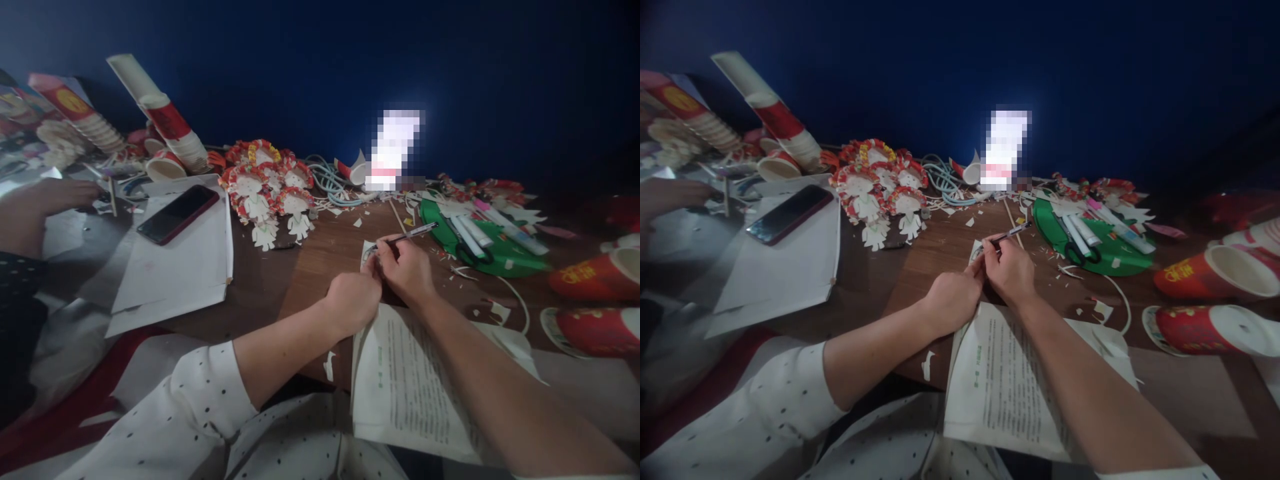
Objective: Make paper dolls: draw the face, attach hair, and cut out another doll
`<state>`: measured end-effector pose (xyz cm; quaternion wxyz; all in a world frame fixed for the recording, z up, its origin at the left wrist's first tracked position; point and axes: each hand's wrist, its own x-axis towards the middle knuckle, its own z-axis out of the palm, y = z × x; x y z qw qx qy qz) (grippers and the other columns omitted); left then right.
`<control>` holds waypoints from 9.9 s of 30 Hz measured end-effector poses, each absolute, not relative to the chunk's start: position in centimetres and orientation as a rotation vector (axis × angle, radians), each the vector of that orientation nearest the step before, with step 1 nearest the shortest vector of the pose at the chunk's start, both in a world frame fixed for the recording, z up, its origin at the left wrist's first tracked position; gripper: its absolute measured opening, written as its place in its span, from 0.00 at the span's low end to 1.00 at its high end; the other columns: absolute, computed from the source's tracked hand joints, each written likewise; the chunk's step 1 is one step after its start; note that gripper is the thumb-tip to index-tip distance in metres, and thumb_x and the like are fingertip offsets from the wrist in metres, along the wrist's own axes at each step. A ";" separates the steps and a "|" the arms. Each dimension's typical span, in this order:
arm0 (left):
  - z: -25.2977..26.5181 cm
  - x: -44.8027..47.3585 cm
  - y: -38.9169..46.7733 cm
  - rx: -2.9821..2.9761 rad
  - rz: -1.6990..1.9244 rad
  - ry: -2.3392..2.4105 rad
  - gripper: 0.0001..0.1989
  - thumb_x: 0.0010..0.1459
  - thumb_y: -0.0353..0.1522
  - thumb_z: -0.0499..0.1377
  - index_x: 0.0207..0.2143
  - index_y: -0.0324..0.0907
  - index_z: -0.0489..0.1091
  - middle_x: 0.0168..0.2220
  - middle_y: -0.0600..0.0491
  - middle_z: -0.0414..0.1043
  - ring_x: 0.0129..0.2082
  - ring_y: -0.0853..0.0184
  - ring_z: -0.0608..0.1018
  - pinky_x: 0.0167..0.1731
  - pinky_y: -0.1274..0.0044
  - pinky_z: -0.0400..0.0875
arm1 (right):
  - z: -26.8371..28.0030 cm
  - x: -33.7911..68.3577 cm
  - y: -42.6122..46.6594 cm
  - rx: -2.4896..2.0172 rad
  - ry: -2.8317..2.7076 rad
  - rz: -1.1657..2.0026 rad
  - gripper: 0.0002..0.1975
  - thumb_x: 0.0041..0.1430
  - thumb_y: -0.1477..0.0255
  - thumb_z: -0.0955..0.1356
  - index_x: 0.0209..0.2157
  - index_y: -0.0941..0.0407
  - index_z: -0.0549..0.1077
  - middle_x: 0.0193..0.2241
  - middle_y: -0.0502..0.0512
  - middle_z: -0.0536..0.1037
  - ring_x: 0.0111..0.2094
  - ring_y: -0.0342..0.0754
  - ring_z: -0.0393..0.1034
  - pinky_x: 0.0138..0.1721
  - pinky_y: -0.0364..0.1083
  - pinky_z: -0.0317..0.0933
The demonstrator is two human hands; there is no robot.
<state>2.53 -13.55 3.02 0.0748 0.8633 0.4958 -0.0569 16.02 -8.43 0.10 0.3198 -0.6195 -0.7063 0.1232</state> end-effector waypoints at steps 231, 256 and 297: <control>2.9 3.6 -11.0 2.711 -0.242 1.452 0.27 0.64 0.23 0.45 0.65 0.25 0.53 0.64 0.26 0.54 0.41 0.58 0.82 0.31 0.72 0.78 | 0.4 18.4 -9.4 -1.623 -1.677 0.247 0.15 0.59 0.62 0.65 0.38 0.57 0.79 0.32 0.57 0.82 0.25 0.48 0.72 0.30 0.46 0.64; 2.6 3.4 -11.3 2.768 -0.234 1.423 0.27 0.64 0.24 0.45 0.65 0.26 0.53 0.66 0.27 0.50 0.44 0.57 0.81 0.31 0.74 0.76 | 0.1 18.4 -10.4 -1.636 -1.790 0.296 0.12 0.60 0.68 0.64 0.41 0.51 0.79 0.36 0.54 0.83 0.35 0.51 0.78 0.40 0.48 0.69; 2.9 3.1 -12.7 2.741 -0.344 1.399 0.30 0.63 0.24 0.42 0.68 0.28 0.48 0.69 0.30 0.41 0.42 0.58 0.81 0.29 0.73 0.78 | 0.9 18.1 -11.1 -1.674 -1.907 0.181 0.13 0.61 0.66 0.64 0.44 0.49 0.78 0.37 0.53 0.83 0.34 0.51 0.78 0.35 0.47 0.66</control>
